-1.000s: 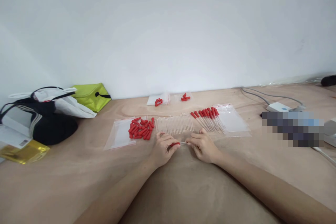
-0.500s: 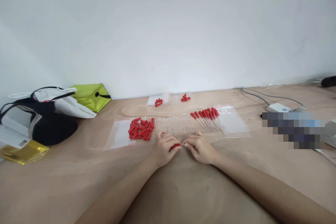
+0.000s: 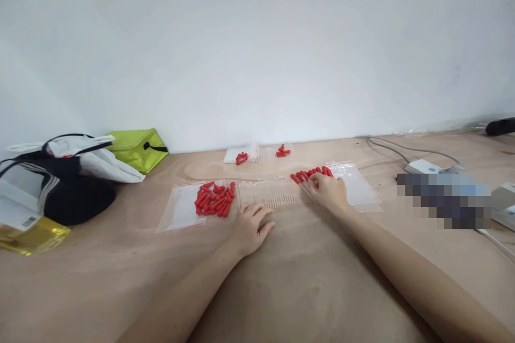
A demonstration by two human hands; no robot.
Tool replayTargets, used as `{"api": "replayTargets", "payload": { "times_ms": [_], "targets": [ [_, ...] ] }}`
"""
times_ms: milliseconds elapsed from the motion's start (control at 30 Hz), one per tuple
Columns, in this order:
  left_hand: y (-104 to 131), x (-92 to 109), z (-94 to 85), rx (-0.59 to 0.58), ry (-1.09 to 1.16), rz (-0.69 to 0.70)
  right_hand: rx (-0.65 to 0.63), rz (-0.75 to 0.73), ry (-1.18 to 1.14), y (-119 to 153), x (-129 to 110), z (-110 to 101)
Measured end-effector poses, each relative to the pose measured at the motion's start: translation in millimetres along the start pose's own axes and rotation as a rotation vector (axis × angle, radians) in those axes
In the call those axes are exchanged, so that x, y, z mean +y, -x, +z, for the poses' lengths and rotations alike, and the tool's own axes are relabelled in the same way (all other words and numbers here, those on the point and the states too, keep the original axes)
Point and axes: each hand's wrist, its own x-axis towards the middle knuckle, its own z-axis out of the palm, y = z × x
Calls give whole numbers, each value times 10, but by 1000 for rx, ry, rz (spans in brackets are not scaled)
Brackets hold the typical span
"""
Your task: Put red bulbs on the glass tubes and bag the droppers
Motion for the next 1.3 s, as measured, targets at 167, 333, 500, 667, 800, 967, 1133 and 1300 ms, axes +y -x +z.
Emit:
{"api": "replayTargets", "payload": {
  "times_ms": [167,333,500,667,800,967,1133,1300],
  "targets": [
    [-7,-7,3,-28,-3,-6,-16,57,113,-31,-46,93],
    [-12,7,-12,-36,-13,-3,-90,92,137,-32,-73,70],
    [-20,41,-32,-15,-38,-20,-131,91,193,-29,-106,26],
    [-13,27,4,125,-130,-112,-111,-51,163,-4,-280,19],
    [-30,-52,-40,231,-232,-249,-275,1,121,-28,-427,53],
    [-159,-325,-320,260,-401,-531,-316,65,129,-83,-488,101],
    [-411,-716,-508,144,-388,-760,-298,43,136,-89,-517,143],
    [-613,-964,-461,85,-277,-776,-254,10,143,-31,-504,126]
  ]
}}
